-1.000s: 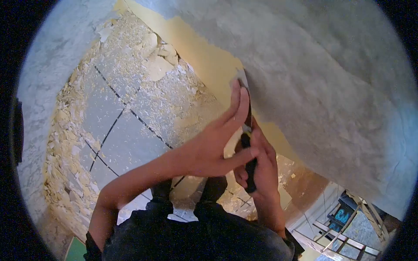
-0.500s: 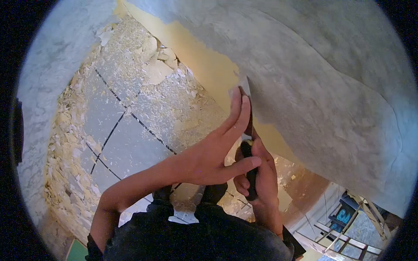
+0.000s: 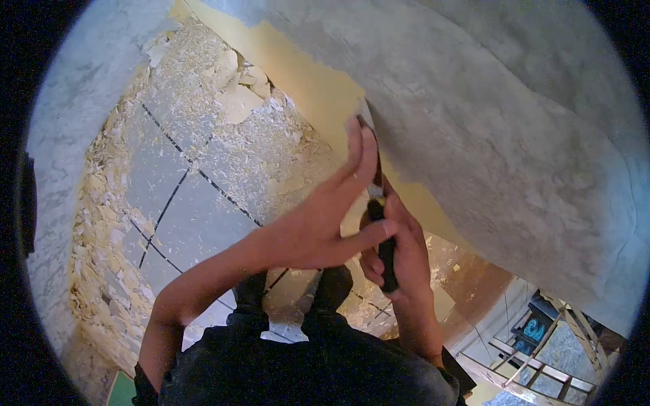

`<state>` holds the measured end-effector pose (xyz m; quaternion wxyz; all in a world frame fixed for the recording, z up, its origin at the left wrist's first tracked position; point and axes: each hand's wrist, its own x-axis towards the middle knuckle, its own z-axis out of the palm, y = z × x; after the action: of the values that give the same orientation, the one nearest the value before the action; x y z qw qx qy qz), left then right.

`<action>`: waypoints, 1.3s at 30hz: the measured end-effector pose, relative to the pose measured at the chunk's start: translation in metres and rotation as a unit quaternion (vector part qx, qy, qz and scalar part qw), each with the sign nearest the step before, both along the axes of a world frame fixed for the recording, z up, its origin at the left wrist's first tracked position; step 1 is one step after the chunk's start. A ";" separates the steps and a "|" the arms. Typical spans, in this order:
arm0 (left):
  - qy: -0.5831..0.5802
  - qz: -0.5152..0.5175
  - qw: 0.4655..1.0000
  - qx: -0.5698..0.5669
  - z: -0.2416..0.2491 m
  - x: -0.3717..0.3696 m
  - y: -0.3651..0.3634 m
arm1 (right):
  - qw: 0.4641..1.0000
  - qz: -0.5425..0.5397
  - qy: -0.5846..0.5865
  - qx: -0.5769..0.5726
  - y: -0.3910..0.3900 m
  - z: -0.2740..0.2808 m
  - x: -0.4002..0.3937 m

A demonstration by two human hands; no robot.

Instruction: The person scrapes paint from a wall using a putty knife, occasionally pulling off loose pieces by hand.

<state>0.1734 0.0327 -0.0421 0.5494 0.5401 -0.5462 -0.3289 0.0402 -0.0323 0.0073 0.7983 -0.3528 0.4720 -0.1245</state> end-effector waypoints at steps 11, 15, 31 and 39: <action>-0.100 -0.014 0.995 0.000 0.001 0.009 0.003 | 1.000 -0.008 -0.018 -0.012 0.006 -0.002 -0.004; 0.042 0.007 0.999 0.027 -0.006 0.008 -0.005 | 0.999 0.034 0.012 0.001 -0.008 -0.013 0.007; -0.056 0.005 0.998 -0.006 -0.004 0.012 -0.002 | 1.000 0.008 0.023 -0.007 -0.004 -0.004 0.000; -0.071 -0.034 0.997 -0.005 -0.004 0.018 0.002 | 1.000 -0.024 -0.005 0.018 0.004 0.004 -0.002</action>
<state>0.1914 0.0350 -0.0457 0.5003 0.5404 -0.6035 -0.3057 0.0383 -0.0281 0.0117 0.8035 -0.3267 0.4784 -0.1367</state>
